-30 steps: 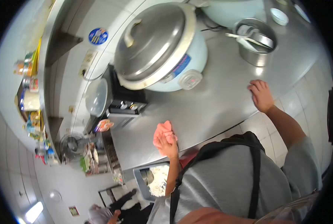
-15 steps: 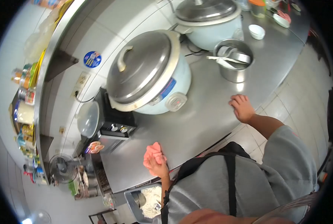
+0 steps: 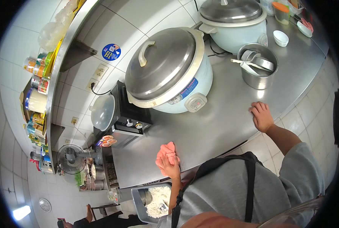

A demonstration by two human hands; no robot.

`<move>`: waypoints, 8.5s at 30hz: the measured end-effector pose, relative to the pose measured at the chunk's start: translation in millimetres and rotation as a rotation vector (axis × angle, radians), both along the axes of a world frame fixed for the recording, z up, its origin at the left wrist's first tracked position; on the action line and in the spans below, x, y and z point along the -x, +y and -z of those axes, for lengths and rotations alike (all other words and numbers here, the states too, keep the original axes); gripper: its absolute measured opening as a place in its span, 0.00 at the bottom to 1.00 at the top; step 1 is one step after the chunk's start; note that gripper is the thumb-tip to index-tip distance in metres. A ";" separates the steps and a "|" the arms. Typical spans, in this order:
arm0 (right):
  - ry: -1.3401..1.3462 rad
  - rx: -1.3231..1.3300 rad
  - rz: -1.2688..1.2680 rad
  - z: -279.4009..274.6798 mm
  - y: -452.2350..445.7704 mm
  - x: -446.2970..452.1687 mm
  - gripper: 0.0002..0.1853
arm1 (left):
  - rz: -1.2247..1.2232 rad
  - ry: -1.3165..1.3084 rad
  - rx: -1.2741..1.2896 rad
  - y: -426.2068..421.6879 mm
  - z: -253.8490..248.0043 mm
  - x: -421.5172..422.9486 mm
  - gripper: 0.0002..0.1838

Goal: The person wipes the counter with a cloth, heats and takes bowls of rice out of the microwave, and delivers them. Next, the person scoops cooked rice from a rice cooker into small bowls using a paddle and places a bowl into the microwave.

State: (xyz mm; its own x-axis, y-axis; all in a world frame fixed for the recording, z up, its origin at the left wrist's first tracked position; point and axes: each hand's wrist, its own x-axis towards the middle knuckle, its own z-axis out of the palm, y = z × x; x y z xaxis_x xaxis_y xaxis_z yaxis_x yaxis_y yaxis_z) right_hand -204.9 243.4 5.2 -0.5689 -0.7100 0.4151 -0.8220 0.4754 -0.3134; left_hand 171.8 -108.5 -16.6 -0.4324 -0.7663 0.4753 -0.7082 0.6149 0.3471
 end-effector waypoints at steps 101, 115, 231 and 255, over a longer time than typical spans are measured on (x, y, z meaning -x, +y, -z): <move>-0.002 -0.086 -0.168 5.7 -0.9 14.0 0.26 | -0.047 -0.052 0.056 -11.6 18.3 -4.1 0.27; 0.027 -0.057 -0.184 0.5 -17.5 7.1 0.23 | -0.120 -0.054 0.117 -3.3 -1.3 0.3 0.32; -0.480 0.132 -0.159 -22.5 -225.1 -136.9 0.08 | 0.039 0.892 -0.509 -223.1 -7.3 83.1 0.31; -2.865 0.860 -0.191 -29.6 -578.1 -205.3 0.23 | -0.214 -0.139 -0.680 -118.8 -2.3 -244.6 0.47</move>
